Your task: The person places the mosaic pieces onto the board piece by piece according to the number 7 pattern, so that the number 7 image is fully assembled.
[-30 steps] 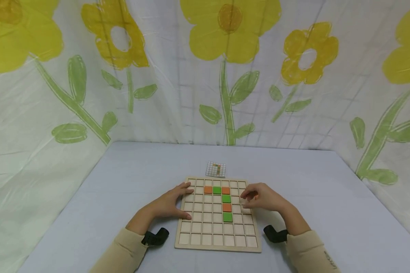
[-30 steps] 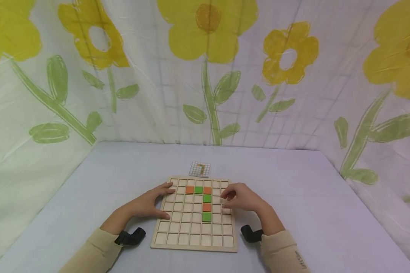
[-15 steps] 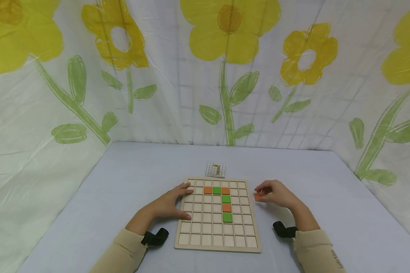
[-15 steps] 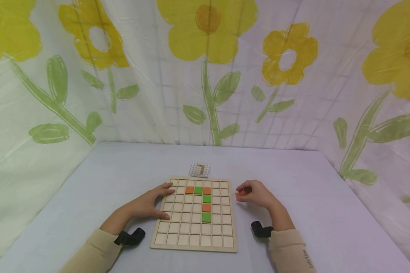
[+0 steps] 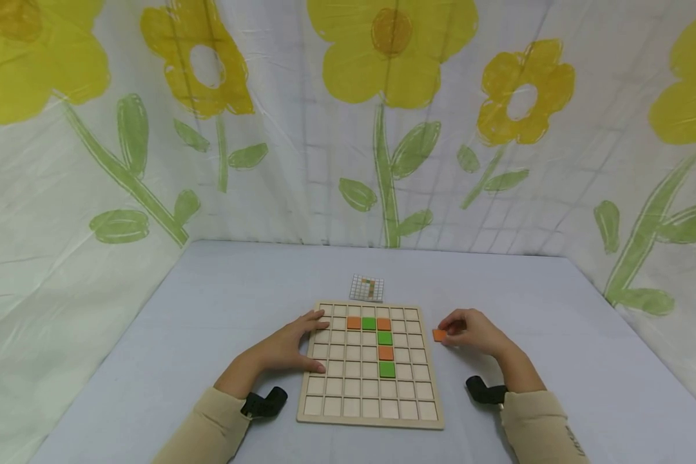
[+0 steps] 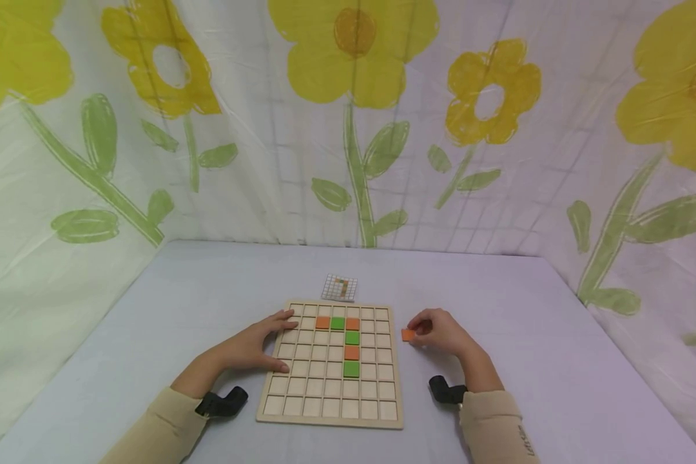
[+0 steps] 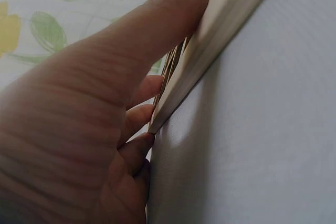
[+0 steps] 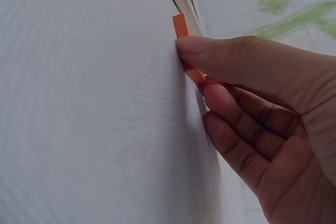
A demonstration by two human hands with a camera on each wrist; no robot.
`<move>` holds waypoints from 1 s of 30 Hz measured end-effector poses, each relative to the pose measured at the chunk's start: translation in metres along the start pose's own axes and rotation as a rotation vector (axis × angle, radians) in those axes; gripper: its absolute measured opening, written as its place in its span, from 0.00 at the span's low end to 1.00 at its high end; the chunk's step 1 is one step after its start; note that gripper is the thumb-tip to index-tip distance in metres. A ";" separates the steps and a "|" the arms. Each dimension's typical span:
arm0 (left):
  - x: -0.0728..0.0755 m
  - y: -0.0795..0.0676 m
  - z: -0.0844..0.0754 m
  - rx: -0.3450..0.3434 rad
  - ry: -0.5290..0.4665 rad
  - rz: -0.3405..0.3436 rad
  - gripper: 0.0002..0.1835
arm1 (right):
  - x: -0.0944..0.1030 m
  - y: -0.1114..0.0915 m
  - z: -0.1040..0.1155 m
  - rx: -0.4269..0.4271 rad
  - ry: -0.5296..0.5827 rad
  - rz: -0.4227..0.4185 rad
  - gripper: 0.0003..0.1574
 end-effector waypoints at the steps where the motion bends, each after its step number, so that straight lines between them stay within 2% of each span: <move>1: 0.000 0.000 0.000 0.000 -0.001 -0.001 0.48 | 0.000 0.000 0.000 0.002 -0.001 -0.002 0.17; 20: 0.000 0.000 0.000 0.000 -0.002 0.001 0.47 | -0.002 0.000 -0.004 -0.052 -0.030 -0.007 0.16; 30: 0.000 0.001 0.000 -0.007 -0.003 0.003 0.47 | -0.001 -0.001 -0.003 -0.049 -0.019 -0.011 0.16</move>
Point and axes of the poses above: each hand's wrist, its own y-axis towards the middle knuckle, its own x-axis out of the back of the hand, z = x × y, the point moved 7 cm from there along y, towards the middle knuckle, and after that the axes turned 14 degrees about -y, right-handed, at the moved point
